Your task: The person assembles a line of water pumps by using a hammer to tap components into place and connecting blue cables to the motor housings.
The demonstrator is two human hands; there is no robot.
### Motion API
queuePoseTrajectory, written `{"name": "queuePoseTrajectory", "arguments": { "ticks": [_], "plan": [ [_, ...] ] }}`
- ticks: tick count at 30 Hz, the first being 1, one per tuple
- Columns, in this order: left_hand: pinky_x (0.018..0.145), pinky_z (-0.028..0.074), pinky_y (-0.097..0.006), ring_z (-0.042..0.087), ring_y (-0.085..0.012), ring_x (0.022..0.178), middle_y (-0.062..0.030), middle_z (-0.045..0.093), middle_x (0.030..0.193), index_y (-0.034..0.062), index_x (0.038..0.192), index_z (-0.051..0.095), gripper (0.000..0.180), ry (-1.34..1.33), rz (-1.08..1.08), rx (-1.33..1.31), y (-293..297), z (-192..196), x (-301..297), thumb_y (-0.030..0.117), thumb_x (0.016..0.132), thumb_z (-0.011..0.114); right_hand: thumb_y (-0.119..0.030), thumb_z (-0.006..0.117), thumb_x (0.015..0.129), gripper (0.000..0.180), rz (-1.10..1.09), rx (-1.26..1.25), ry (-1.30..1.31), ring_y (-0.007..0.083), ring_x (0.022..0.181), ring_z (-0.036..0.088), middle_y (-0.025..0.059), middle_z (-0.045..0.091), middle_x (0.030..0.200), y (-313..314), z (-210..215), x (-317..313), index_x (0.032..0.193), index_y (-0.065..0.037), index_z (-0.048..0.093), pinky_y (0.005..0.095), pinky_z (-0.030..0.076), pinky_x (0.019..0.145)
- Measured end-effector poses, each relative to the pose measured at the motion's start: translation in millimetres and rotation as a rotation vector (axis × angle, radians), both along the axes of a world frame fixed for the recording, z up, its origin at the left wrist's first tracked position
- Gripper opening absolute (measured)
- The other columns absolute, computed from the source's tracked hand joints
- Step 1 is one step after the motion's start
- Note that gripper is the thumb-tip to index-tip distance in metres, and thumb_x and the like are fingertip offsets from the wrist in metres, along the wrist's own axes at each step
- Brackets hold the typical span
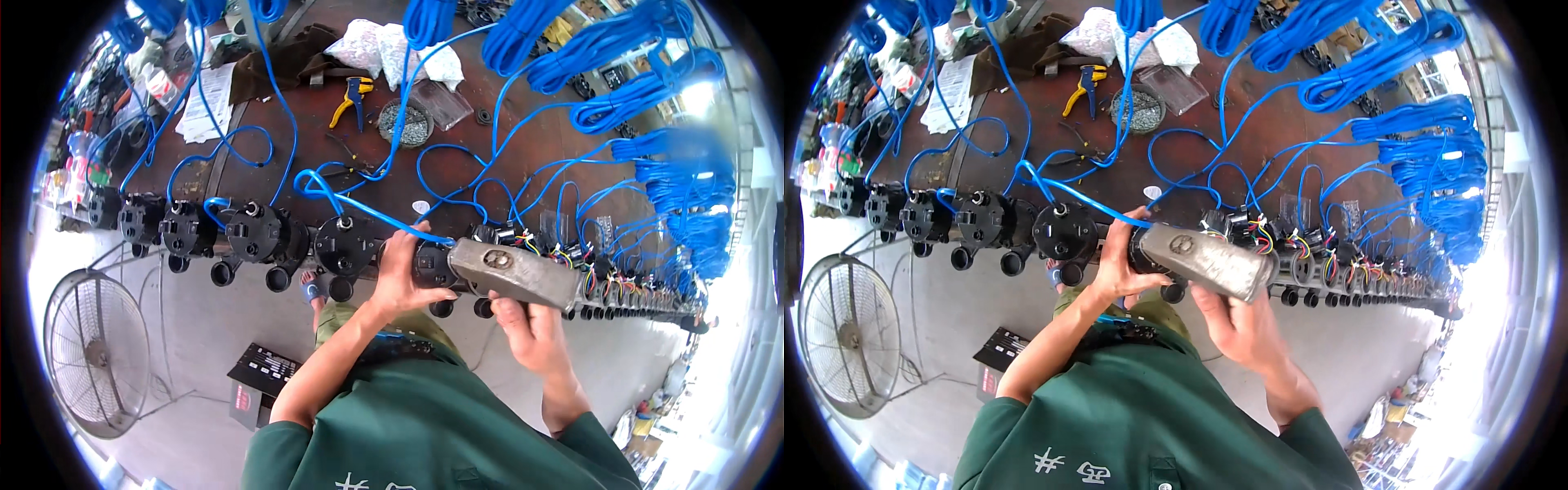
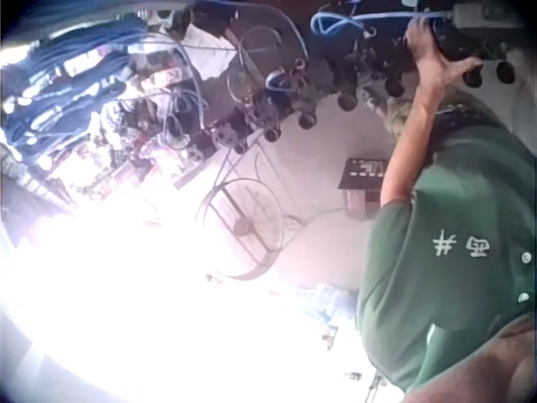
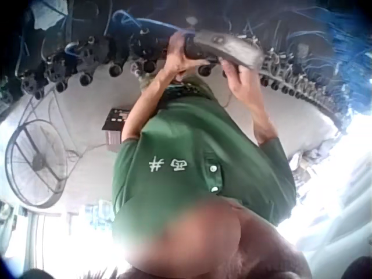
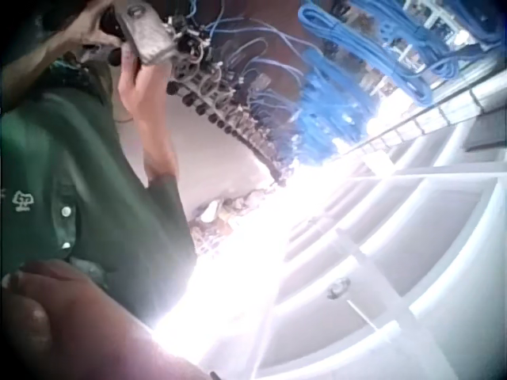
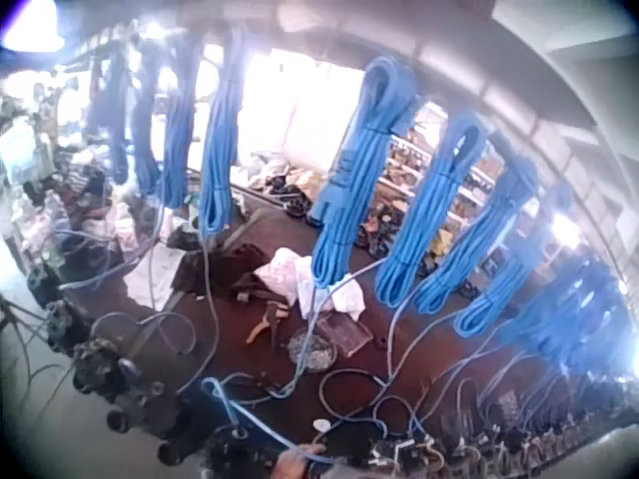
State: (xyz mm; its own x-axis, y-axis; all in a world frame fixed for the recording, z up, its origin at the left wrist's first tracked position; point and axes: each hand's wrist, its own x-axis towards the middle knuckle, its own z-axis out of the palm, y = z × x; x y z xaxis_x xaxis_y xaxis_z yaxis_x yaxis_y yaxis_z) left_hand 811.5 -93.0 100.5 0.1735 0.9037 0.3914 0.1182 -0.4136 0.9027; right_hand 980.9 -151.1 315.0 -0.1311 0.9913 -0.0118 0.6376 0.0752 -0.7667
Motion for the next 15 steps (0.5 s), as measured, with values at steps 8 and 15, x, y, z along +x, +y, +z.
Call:
{"name": "queuePoseTrajectory", "arguments": {
  "ticks": [8, 15],
  "plan": [
    [0.101, 0.046, -0.050, 0.060, -0.0400, 0.116, -0.0179, 0.062, 0.126, 0.0030, 0.131, 0.058, 0.105, 0.106, 0.067, -0.018, -7, -14, -4, 0.058, 0.051, 0.096, -0.017, 0.067, 0.102, 0.025, 0.027, -0.418, -0.155, 0.0349, 0.077, 0.072, 0.0226, 0.071, 0.085, 26, 0, -24, 0.116, 0.004, 0.066, 0.0441, 0.053, 0.070],
    [0.098, 0.047, -0.048, 0.061, -0.0388, 0.110, -0.0150, 0.062, 0.120, 0.0051, 0.127, 0.060, 0.099, 0.124, 0.047, -0.053, 2, -5, -7, 0.056, 0.049, 0.095, -0.020, 0.064, 0.103, 0.029, 0.107, -0.075, -0.507, 0.0468, 0.075, 0.069, 0.0269, 0.068, 0.078, 14, -72, -22, 0.116, 0.005, 0.063, 0.0488, 0.053, 0.064]
  ]
}}
